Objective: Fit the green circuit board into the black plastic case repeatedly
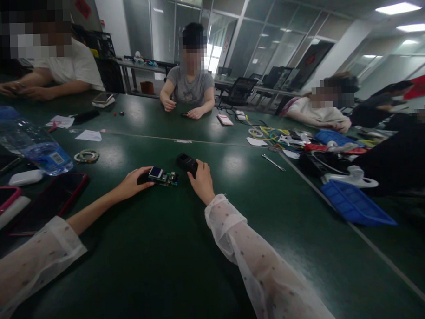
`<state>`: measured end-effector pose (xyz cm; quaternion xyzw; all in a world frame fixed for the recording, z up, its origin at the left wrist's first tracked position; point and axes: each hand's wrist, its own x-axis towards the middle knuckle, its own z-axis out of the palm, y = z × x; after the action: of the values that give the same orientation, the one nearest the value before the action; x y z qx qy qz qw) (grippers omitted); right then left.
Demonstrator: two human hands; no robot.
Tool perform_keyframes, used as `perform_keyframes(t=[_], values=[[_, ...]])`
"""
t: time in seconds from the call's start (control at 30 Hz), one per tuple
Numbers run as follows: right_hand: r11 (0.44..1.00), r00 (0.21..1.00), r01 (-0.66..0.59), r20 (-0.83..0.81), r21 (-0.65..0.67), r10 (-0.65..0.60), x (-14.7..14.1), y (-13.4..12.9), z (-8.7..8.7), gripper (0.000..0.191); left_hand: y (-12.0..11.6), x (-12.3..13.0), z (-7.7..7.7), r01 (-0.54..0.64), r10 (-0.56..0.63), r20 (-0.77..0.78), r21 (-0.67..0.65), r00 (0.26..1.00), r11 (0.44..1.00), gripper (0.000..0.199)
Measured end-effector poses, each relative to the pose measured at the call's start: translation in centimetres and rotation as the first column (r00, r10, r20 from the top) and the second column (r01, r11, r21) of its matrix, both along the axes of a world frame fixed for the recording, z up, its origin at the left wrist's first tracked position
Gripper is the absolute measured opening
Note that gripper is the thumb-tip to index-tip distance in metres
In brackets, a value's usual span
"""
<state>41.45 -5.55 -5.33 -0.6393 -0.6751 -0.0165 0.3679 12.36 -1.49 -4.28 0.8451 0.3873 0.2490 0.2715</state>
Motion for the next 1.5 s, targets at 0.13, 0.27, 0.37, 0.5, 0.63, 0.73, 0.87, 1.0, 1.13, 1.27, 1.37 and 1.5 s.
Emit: perform_keyframes(t=[0.13, 0.27, 0.37, 0.5, 0.63, 0.73, 0.87, 1.0, 1.13, 1.27, 1.37, 1.5], values=[[0.999, 0.999, 0.007, -0.033, 0.049, -0.006, -0.1, 0.1, 0.2, 0.058, -0.1, 0.0, 0.1, -0.009, 0.009, -0.014, -0.001, 1.000, 1.000, 0.057], [0.986, 0.989, 0.079, -0.137, 0.145, -0.060, 0.0, 0.0, 0.6, 0.052, -0.3, 0.0, 0.4, -0.015, 0.015, -0.018, 0.001, 1.000, 1.000, 0.057], [0.980, 0.985, 0.090, -0.162, 0.178, -0.061, 0.1, 0.0, 0.8, 0.046, -0.4, 0.0, 0.5, -0.017, 0.017, -0.008, 0.001, 1.000, 1.000, 0.055], [0.976, 0.986, 0.092, -0.156, 0.196, -0.062, 0.0, -0.2, 1.1, 0.043, -0.2, -0.1, 0.3, -0.006, 0.006, 0.006, -0.010, 1.000, 1.000, 0.053], [0.973, 0.989, 0.086, -0.138, 0.212, -0.057, -0.3, -0.5, 1.4, 0.047, -0.2, 0.0, 0.1, -0.002, 0.003, 0.032, -0.027, 0.999, 1.000, 0.056], [0.979, 0.994, 0.063, -0.102, 0.195, -0.044, -0.4, -0.5, 1.4, 0.051, -0.1, 0.0, 0.2, 0.020, -0.019, 0.054, -0.015, 0.998, 1.000, 0.056], [0.996, 1.000, 0.006, -0.029, 0.087, -0.003, -0.1, 0.2, 0.5, 0.056, 0.0, 0.1, 0.2, 0.029, -0.029, 0.048, -0.001, 0.998, 1.000, 0.051], [1.000, 1.000, -0.014, -0.028, 0.026, 0.014, 0.5, 0.9, -0.7, 0.057, 0.2, -0.1, -0.1, 0.028, -0.027, 0.042, -0.022, 0.999, 0.999, 0.050], [0.999, 0.999, -0.016, -0.031, 0.029, 0.017, 0.7, 0.9, -0.8, 0.060, 0.3, -0.1, -0.3, 0.037, -0.036, 0.052, -0.018, 0.998, 0.999, 0.049], [1.000, 0.999, -0.031, -0.029, -0.001, 0.031, 0.6, 0.6, -0.4, 0.060, 0.2, -0.1, -0.1, 0.030, -0.028, 0.056, -0.028, 0.998, 0.999, 0.049], [0.999, 0.998, -0.039, -0.045, -0.025, 0.038, 0.5, 0.5, -0.2, 0.059, 0.0, 0.0, 0.1, 0.014, -0.012, 0.058, -0.034, 0.998, 0.999, 0.050], [0.999, 0.997, -0.036, -0.072, -0.035, 0.033, 0.4, 0.4, -0.1, 0.057, -0.2, 0.0, 0.3, 0.015, -0.013, 0.069, -0.030, 0.998, 0.999, 0.051]])
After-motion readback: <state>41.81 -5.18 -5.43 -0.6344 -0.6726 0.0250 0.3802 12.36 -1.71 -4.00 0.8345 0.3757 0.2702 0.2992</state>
